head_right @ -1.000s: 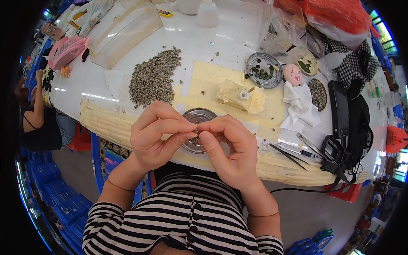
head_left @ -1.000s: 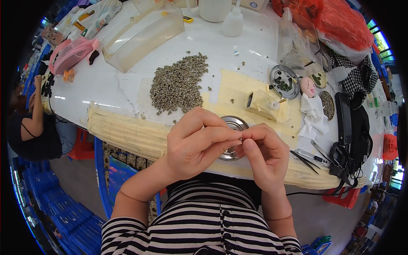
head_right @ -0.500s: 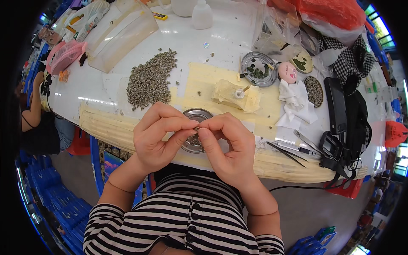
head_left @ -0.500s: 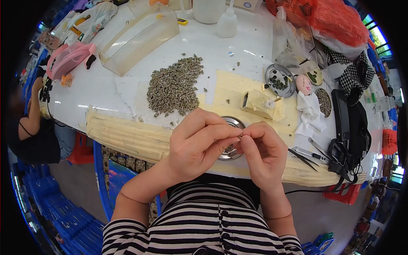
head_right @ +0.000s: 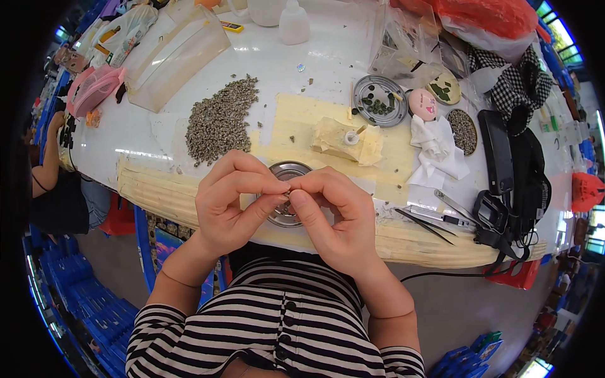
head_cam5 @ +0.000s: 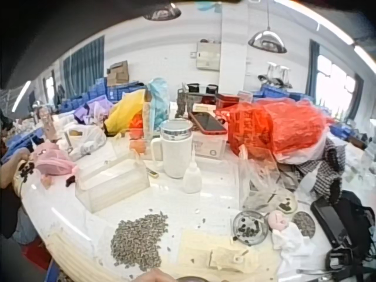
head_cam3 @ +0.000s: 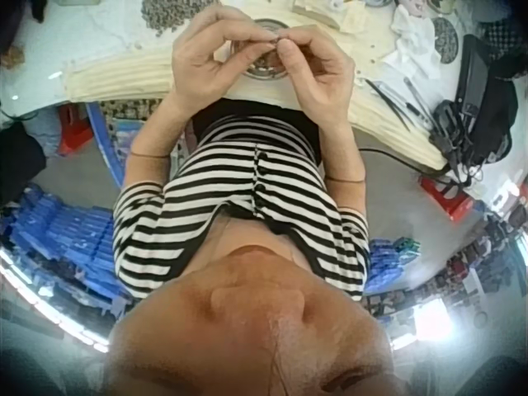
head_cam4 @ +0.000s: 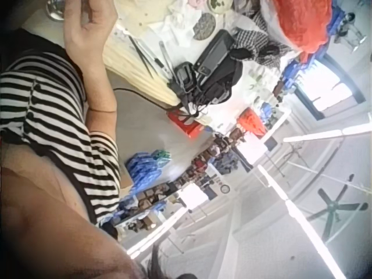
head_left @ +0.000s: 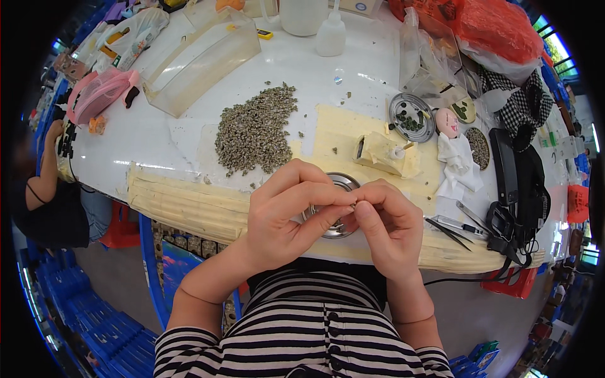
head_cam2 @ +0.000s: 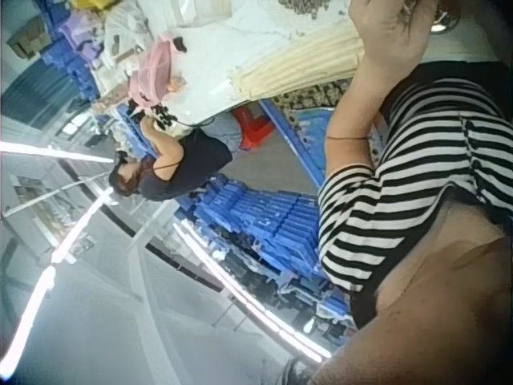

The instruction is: The person picks up a small metal piece and a thin wire from a tray, then inserts the wire into a small hole in the metal piece by hand while working over a table.

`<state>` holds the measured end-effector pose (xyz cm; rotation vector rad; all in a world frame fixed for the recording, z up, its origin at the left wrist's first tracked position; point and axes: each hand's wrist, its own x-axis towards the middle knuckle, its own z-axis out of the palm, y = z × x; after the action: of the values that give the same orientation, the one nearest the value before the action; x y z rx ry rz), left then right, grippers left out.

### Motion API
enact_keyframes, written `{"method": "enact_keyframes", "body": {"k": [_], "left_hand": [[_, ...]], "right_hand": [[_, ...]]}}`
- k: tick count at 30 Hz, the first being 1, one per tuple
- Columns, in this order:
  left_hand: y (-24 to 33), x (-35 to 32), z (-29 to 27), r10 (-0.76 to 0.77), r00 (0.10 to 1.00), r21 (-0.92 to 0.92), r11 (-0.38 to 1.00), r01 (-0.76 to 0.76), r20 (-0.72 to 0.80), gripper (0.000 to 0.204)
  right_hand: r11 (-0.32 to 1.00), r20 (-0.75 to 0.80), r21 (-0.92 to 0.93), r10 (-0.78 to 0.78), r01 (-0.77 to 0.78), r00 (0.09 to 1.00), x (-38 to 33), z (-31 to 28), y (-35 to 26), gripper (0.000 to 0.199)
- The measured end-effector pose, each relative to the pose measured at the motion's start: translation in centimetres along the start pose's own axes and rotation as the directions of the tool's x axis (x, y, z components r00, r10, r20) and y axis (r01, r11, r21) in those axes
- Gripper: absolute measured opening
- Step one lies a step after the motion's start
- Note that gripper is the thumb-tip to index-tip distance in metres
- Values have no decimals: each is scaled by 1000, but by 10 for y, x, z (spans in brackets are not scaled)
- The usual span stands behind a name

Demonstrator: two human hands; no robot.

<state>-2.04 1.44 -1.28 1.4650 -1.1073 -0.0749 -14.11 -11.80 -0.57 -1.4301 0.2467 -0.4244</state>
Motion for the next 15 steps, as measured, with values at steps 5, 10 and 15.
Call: {"method": "enact_keyframes", "body": {"k": [5, 10, 15], "left_hand": [[-2, 0, -4, 64, 998, 13, 998, -64, 9, 27], [-3, 0, -4, 104, 995, 61, 993, -104, -2, 26], [-2, -1, -5, 75, 997, 68, 995, -77, 21, 18]], "right_hand": [[977, 128, 187, 82, -105, 988, 2, -7, -1, 11], [982, 117, 174, 57, -77, 992, 1, -9, 2, 10], [988, 73, 141, 47, -57, 996, 0, -5, 2, 9]]}}
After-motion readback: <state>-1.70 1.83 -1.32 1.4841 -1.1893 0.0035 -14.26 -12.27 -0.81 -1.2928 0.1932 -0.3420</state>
